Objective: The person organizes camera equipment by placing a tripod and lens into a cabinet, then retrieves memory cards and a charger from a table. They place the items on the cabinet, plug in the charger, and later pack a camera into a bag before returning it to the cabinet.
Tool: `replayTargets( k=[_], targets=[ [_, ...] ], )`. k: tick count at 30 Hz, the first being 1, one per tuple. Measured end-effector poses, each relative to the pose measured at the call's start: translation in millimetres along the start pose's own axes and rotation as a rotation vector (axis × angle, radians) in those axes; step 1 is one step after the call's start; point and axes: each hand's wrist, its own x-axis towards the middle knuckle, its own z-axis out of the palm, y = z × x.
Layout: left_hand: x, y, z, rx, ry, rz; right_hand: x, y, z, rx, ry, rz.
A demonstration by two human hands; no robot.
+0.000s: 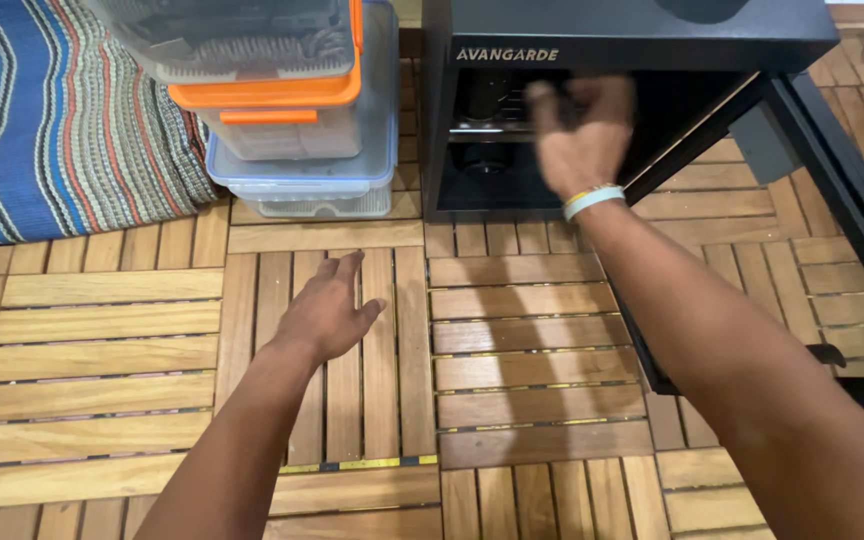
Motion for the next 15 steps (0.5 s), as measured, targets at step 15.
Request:
replayTargets(
  k=[15],
  targets=[
    [-15, -4, -3, -0.133, 0.114, 0.083, 49, -10, 49, 0.159, -0.281, 0.089]
  ],
)
